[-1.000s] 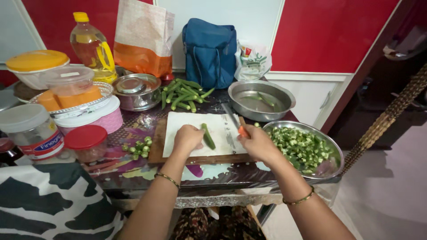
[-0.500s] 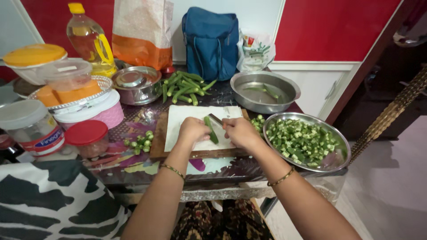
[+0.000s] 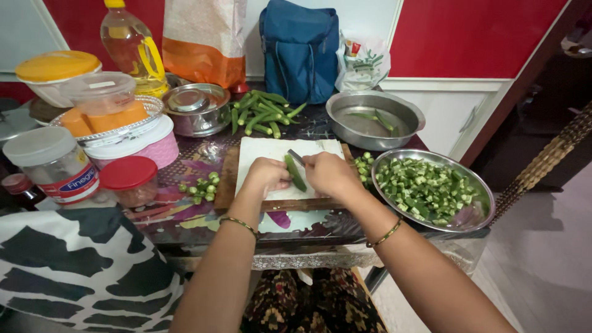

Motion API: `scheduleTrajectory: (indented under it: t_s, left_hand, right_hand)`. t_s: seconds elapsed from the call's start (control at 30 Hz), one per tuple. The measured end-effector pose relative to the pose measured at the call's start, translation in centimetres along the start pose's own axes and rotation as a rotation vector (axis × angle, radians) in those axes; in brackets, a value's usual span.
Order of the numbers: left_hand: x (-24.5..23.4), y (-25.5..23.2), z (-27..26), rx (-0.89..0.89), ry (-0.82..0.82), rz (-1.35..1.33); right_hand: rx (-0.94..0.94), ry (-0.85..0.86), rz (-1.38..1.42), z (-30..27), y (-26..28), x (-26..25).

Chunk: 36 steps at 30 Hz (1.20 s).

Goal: The person chops okra into small pieces with a knife on a wooden cutting board, places some pieces in a metal plate, and later opens a paper packet to pour the chopped okra onto it.

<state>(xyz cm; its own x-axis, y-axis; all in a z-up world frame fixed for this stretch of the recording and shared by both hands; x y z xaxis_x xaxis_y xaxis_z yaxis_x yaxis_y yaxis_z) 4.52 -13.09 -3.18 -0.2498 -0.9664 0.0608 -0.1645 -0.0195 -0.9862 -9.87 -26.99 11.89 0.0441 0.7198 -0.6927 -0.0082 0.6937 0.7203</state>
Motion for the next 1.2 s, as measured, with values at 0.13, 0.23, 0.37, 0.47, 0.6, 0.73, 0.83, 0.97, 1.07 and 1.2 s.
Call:
scheduleTrajectory:
  t_s: [0.13, 0.23, 0.37, 0.47, 0.6, 0.73, 0.83, 0.97, 1.07, 1.2]
  left_hand:
    - [0.4, 0.3, 0.3, -0.012, 0.017, 0.030]
    - [0.6, 0.1, -0.1, -0.004, 0.012, 0.063]
    - [0.7, -0.7, -0.7, 0.010, -0.023, 0.095]
    - [0.7, -1.2, -1.6, -0.011, -0.069, 0.159]
    - [1.0, -1.8, -2.4, -0.017, -0.086, 0.148]
    - [0.4, -1.7, -2.2, 0.031, -0.168, 0.164]
    - [-0.4, -2.2, -2.0, 0.100, -0.288, 0.399]
    - [-0.4, -3.1, -2.3, 0.166, -0.359, 0.605]
    - [0.2, -2.8, -1.4, 0.056, -0.170, 0.830]
    - [0.3, -2.4, -1.8, 0.104, -0.201, 0.449]
  right_hand:
    - [-0.113, -0.019, -0.144, 0.7, 0.8, 0.5]
    - [-0.206, -0.019, -0.291, 2.4, 1.2, 1.3]
    - [-0.130, 0.112, -0.363, 4.5, 0.9, 2.5]
    - [-0.226, 0.098, -0.426, 4.0, 2.3, 2.6]
    - [-0.074, 0.146, -0.371, 2.8, 0.3, 3.0]
    - [-0.304, 0.012, -0.521, 3.3, 1.6, 3.9]
    - [-0.288, 0.028, -0.577, 2.8, 1.1, 4.4]
    - [-0.329, -0.051, -0.438, -2.0, 1.0, 4.4]
    - [-0.327, -0.087, -0.401, -4.6, 1.1, 5.0]
    - [-0.342, -0.138, -0.426, -4.8, 1.5, 5.2]
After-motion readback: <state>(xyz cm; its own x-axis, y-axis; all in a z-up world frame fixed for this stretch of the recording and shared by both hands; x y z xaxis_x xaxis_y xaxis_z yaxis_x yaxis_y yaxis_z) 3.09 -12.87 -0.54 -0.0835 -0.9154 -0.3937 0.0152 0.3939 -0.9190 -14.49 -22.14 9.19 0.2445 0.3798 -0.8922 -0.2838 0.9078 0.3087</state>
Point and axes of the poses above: each hand's wrist, its own z-axis towards the middle knuckle, its own x-axis out of the palm, y = z × x, the point moved 9 cm from there along z, towards the middle knuckle, and after that the axes turned 10 degrees about z, right-handed, at the moved point
